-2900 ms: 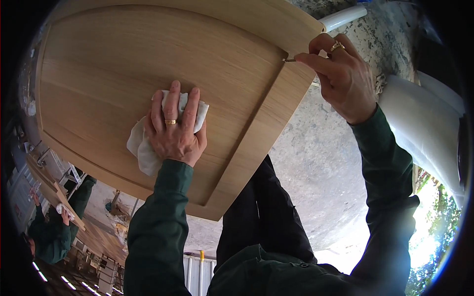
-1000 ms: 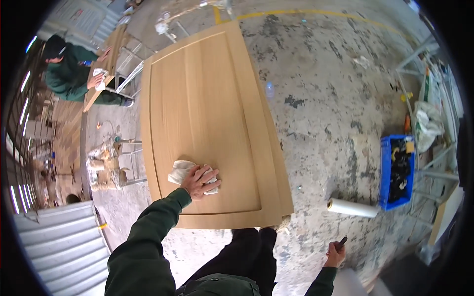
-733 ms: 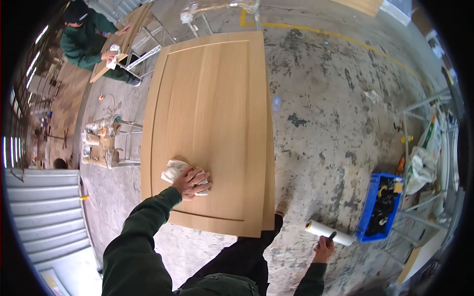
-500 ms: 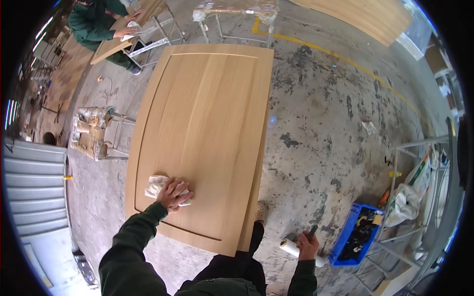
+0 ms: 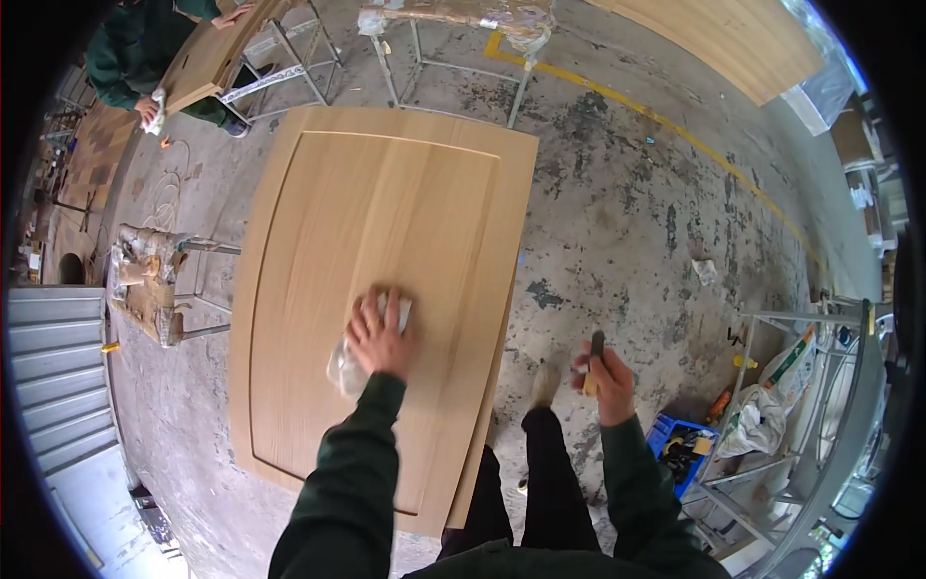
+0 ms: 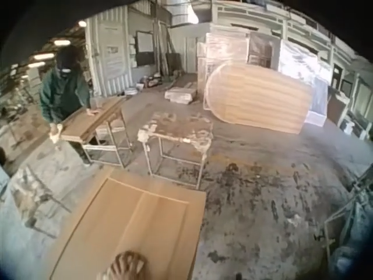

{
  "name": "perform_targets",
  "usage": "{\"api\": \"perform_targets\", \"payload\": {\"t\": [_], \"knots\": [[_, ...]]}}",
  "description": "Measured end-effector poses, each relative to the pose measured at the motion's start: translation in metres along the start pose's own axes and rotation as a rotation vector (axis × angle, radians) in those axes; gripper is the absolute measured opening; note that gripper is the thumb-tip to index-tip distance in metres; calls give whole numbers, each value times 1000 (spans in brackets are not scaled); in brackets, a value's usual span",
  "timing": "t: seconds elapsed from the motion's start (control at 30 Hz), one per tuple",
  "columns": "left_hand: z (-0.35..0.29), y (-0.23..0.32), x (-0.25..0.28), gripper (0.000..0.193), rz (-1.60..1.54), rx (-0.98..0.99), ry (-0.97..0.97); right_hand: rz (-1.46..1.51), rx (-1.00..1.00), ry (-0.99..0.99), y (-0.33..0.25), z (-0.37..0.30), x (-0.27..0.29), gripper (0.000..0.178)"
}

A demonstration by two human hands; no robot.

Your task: Wiping down a wooden cabinet door panel with a cloth and scraping off residue using a small hand tool.

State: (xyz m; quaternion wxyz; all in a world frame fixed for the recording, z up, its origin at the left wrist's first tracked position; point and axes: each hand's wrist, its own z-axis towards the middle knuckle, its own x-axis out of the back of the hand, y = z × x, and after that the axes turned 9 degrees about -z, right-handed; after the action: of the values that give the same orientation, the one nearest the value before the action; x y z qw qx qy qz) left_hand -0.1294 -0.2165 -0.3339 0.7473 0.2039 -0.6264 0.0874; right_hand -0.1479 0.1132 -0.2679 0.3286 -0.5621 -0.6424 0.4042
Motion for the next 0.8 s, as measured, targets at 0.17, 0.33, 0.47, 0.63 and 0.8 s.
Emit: {"api": "perform_targets", "payload": {"t": [0.17, 0.33, 0.47, 0.63, 0.8], "knots": [[90, 74, -20, 58, -39, 52, 30, -155, 167, -119, -58, 118, -25, 30], [101, 85, -17, 57, -68, 102, -9, -328, 327, -164, -82, 228, -43, 28], [101, 73, -19, 63, -49, 129, -31, -711, 542, -298, -95, 282, -57, 29], [99, 76, -20, 65, -63, 152, -62, -886, 658, -334, -109, 317, -65, 31], [102, 78, -20, 62, -80, 143, -57, -892, 674, -430, -123, 332, -66, 31]]}}
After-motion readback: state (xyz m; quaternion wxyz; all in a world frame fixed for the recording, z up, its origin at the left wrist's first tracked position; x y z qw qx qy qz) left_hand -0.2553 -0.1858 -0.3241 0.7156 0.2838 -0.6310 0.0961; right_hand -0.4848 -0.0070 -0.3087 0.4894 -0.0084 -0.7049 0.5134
